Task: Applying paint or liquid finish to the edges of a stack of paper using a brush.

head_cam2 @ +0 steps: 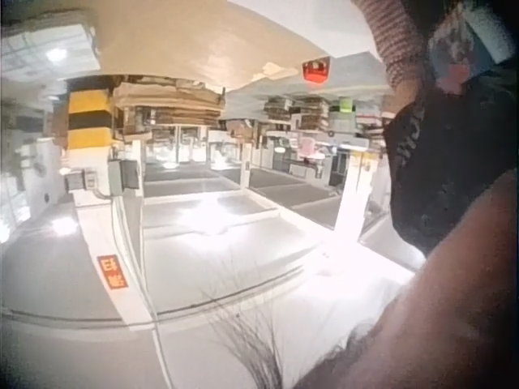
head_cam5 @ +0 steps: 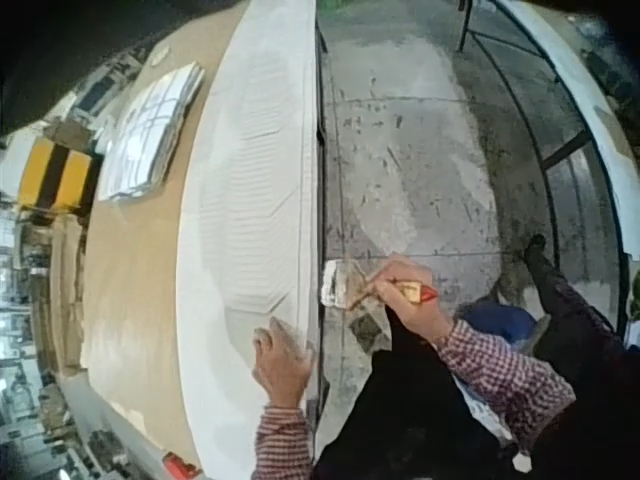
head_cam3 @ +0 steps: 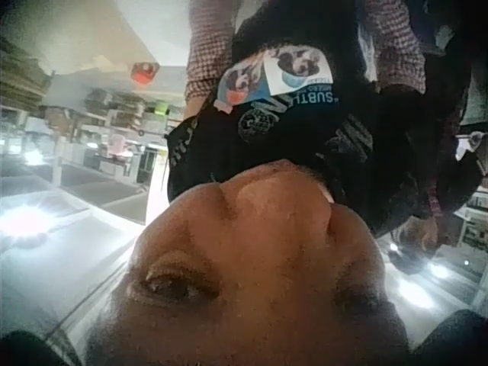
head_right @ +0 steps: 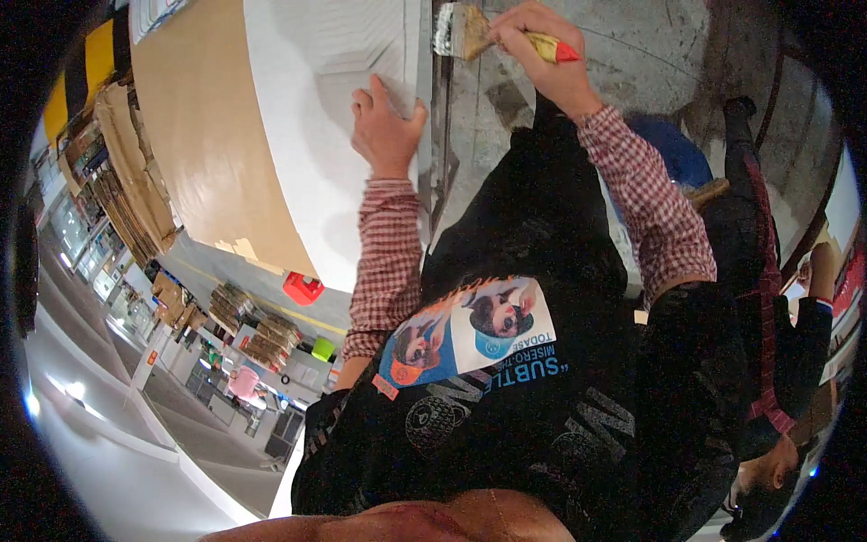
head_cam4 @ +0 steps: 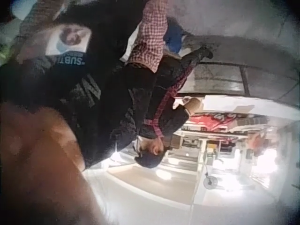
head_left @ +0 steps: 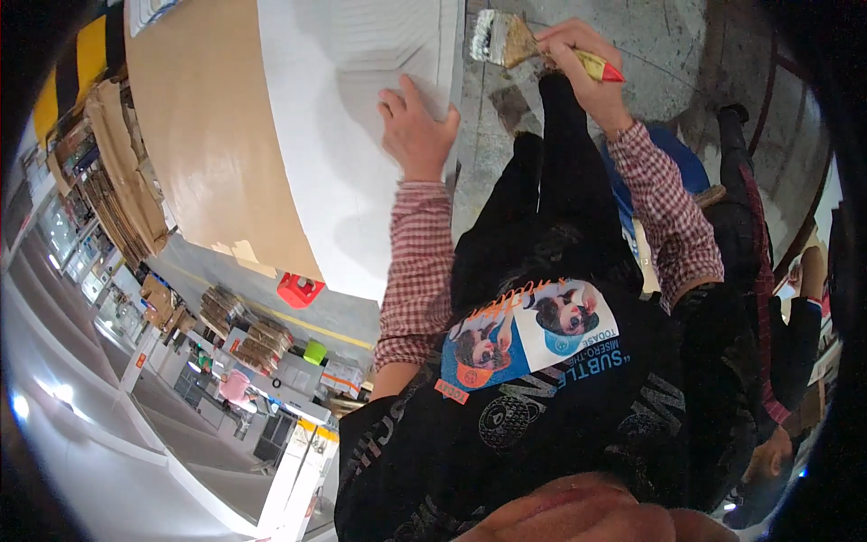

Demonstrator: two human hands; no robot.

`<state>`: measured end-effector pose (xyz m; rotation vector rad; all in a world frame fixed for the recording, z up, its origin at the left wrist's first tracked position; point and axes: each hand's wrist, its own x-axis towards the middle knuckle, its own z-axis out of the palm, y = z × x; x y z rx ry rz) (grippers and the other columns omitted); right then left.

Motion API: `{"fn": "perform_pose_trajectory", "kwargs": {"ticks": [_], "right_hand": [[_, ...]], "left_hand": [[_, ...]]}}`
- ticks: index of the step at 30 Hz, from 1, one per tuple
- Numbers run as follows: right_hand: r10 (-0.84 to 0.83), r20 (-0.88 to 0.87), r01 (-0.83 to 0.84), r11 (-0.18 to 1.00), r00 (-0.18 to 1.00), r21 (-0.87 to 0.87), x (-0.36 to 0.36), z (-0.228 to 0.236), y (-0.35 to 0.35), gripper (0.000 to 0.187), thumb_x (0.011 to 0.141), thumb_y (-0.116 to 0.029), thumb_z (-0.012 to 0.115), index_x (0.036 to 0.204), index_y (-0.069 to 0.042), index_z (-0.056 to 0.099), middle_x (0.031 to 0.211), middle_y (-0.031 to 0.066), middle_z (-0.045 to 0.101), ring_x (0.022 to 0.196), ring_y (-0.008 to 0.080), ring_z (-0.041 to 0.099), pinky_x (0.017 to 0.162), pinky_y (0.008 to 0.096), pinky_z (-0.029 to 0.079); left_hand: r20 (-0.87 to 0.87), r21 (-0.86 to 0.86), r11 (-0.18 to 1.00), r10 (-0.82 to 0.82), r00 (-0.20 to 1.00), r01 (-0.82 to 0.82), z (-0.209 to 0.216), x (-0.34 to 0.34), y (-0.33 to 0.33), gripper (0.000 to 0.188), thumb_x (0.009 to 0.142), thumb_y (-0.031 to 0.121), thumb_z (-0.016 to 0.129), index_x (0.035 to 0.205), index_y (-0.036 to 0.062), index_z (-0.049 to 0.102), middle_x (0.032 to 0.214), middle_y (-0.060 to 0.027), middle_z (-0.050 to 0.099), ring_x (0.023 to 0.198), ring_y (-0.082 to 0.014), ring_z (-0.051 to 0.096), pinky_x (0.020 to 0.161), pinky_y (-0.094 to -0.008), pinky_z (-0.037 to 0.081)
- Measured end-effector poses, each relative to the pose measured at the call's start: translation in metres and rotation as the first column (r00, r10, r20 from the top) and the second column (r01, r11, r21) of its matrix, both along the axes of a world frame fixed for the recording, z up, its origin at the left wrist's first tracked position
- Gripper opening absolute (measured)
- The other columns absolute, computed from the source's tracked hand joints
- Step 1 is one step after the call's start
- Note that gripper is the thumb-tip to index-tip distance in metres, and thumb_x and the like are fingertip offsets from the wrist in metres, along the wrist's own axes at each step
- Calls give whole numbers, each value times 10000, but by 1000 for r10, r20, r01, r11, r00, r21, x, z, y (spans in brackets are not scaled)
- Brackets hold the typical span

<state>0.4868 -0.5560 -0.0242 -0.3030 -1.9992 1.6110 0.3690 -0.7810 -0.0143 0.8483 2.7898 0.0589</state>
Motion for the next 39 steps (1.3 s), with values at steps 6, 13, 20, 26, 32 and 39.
{"fn": "perform_pose_trajectory", "kwargs": {"ticks": [6, 13, 20, 26, 32, 39], "right_hand": [[-49, -25, 48, 997, 998, -59, 0, -6, -7, 110, 863, -59, 565, 815, 16, 628, 885, 86, 616, 788, 152, 586, 693, 257, 474], [-37, -55, 37, 999, 998, -11, -10, -8, -8, 118, 869, -69, 562, 831, 20, 631, 898, 95, 620, 805, 144, 587, 683, 259, 489], [-29, -86, 13, 984, 996, -180, -30, -2, -8, 114, 855, -114, 604, 812, -11, 627, 807, 98, 599, 691, 174, 562, 618, 299, 443], [-29, -37, 26, 996, 999, -85, -32, -10, -20, 114, 849, -99, 605, 793, -1, 610, 790, 98, 589, 708, 171, 557, 619, 307, 441], [-181, -598, -89, 915, 781, -393, -41, -28, -21, 101, 847, -85, 599, 799, 4, 604, 795, 94, 582, 701, 174, 560, 597, 303, 434], [-6, 26, 8, 996, 1000, -89, -14, -18, -24, 115, 847, -98, 600, 795, 4, 610, 803, 104, 585, 681, 187, 554, 616, 313, 441]], "left_hand": [[-80, -2, 986, 164, 983, -165, -22, 38, -25, 1074, 661, 507, 732, 1446, 54, 155, 1442, -336, 120, 1312, -541, 118, 1081, -553, 125], [100, 52, 998, 18, 995, -23, 4, -1, -46, 924, 718, 517, 671, 1408, 43, 279, 1375, -351, 276, 1239, -539, 301, 1017, -506, 313], [343, 76, 997, -16, 939, -11, 27, -29, -55, 757, 757, 512, 606, 1342, 66, 425, 1279, -315, 446, 1128, -398, 510, 897, -430, 432], [366, 118, 993, -14, 930, -31, 33, -32, -51, 726, 758, 500, 604, 1324, 68, 459, 1235, -345, 468, 1071, -407, 548, 896, -414, 435], [320, 103, 993, -85, 944, 55, 31, -33, -34, 739, 761, 520, 589, 1326, 64, 452, 1214, -354, 478, 1037, -400, 569, 852, -419, 458], [279, -66, 992, -82, 957, 104, 32, -29, -14, 803, 745, 558, 591, 1328, 33, 422, 1200, -326, 500, 1021, -381, 578, 767, -455, 481]]}}
